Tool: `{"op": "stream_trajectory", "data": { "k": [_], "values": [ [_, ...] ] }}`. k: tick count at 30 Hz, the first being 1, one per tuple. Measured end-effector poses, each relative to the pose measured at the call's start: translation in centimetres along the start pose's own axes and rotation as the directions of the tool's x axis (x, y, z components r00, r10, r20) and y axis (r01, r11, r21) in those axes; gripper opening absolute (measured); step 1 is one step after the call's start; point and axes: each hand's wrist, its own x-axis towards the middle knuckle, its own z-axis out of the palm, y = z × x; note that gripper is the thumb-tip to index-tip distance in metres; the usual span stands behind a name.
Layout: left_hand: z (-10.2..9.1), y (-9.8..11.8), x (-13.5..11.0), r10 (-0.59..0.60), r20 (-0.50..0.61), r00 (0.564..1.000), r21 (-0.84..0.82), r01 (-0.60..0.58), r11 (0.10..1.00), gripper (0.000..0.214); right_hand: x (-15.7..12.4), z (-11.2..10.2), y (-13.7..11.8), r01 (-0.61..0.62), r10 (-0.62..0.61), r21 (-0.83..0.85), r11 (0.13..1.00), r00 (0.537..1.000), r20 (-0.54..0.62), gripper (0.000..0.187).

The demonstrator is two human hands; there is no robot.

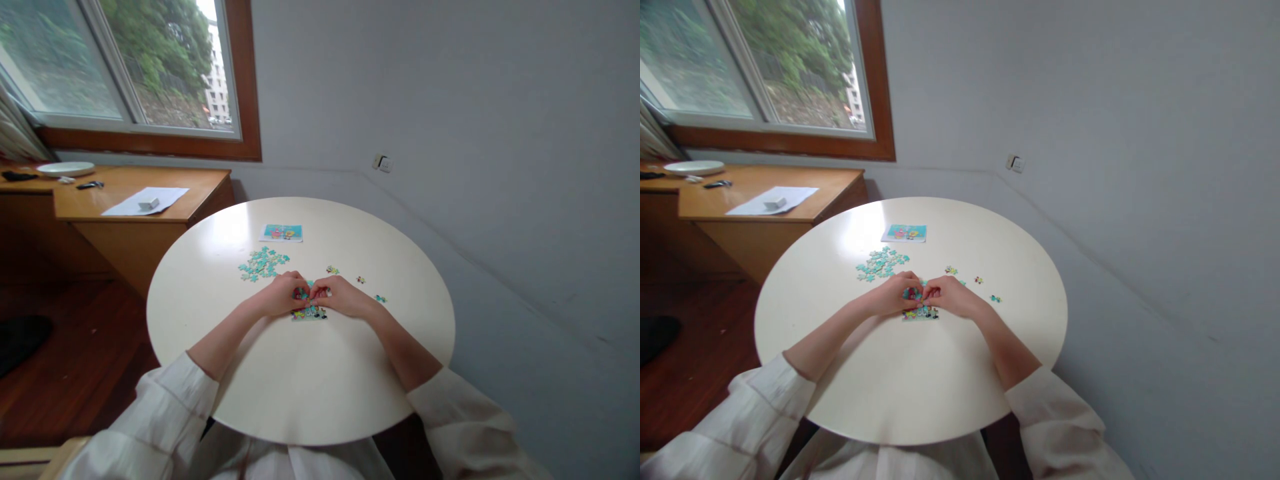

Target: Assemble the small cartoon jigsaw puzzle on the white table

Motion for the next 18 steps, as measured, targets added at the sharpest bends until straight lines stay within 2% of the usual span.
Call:
{"op": "stream_trajectory", "data": {
  "k": [6, 11, 15, 18],
  "values": [
    [-0.1, 0.2, -0.1, -0.006, -0.001, 1.0, -0.006, 0.006, 1.0, 0.021, -0.2, 0.0, -0.6, 0.005, -0.006, -0.088, 0.996, 1.0, -0.015, 0.004],
    [-0.1, 0.2, -0.1, -0.014, -0.001, 1.0, -0.011, 0.014, 1.0, 0.02, -0.2, -0.3, -0.3, 0.03, -0.034, -0.086, 0.996, 0.999, -0.04, 0.008],
    [-0.3, 0.5, -0.1, -0.033, -0.026, 0.999, -0.028, 0.033, 0.999, 0.018, 0.0, -1.0, 1.2, 0.025, -0.035, -0.062, 0.998, 0.984, -0.177, 0.016],
    [-0.5, 0.9, -0.2, 0.001, -0.043, 0.999, -0.047, -0.003, 0.999, 0.018, 0.1, -1.6, 2.3, 0.002, -0.017, -0.052, 0.999, 0.959, -0.284, 0.021]
  ]
}}
